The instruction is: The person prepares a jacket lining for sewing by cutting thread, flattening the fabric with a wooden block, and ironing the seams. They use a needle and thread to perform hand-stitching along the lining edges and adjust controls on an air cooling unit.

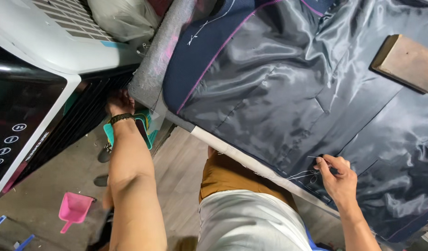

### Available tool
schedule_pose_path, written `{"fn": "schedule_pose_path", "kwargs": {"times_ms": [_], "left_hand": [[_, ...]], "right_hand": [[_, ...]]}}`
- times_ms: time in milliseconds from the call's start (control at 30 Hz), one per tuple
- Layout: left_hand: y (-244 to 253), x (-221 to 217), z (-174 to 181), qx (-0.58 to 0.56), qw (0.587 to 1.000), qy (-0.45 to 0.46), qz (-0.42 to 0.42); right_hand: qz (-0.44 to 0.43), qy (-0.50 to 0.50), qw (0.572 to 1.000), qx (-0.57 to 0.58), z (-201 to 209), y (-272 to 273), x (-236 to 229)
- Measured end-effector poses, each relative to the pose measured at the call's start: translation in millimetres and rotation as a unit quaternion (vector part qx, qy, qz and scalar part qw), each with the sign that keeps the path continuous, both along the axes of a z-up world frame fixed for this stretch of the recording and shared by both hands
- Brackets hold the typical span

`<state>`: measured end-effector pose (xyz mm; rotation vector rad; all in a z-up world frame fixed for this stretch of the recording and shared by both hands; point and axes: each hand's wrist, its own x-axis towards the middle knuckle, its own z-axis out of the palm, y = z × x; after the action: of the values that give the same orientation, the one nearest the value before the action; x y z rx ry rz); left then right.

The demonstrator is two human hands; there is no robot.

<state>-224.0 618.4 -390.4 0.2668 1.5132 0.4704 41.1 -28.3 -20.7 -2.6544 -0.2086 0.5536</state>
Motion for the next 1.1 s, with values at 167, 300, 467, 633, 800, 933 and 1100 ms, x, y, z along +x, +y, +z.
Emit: {"fn": "schedule_pose_path", "kwargs": {"times_ms": [167, 300, 467, 633, 800, 933, 1100], "left_hand": [[-9.9, 5.5, 0.1, 0.063, 0.977, 0.078, 0.186], [-1.6, -9.2, -27.1, 0.069, 0.970, 0.142, 0.187], [-0.3, -4.3, -7.2, 0.069, 0.727, 0.475, -0.491], [3.2, -9.2, -23.1, 0.002, 0.979, 0.039, 0.199], [-12.6, -7.1, 31.0, 0.006, 0.995, 0.013, 0.098], [-35.5, -23.6, 110.5, 0.085, 0.985, 0.119, 0.092], [-68.7, -80.6, 230.8, 0.278, 0.924, 0.151, 0.215]], "right_hand": [[-0.012, 0.079, 0.995, -0.060, 9.8, 10.2, 5.6], [0.003, 0.061, 0.997, -0.052, 7.2, 8.6, 5.7], [-0.016, 0.078, 0.995, -0.057, 10.7, 13.6, 6.7], [-0.007, 0.075, 0.996, -0.046, 9.7, 12.6, 6.9], [0.014, 0.068, 0.997, -0.030, 8.5, 9.2, 7.1], [-0.023, 0.091, 0.995, -0.028, 5.9, 2.1, 4.9], [-0.029, 0.103, 0.994, -0.015, 0.9, -1.6, 5.8]]}}
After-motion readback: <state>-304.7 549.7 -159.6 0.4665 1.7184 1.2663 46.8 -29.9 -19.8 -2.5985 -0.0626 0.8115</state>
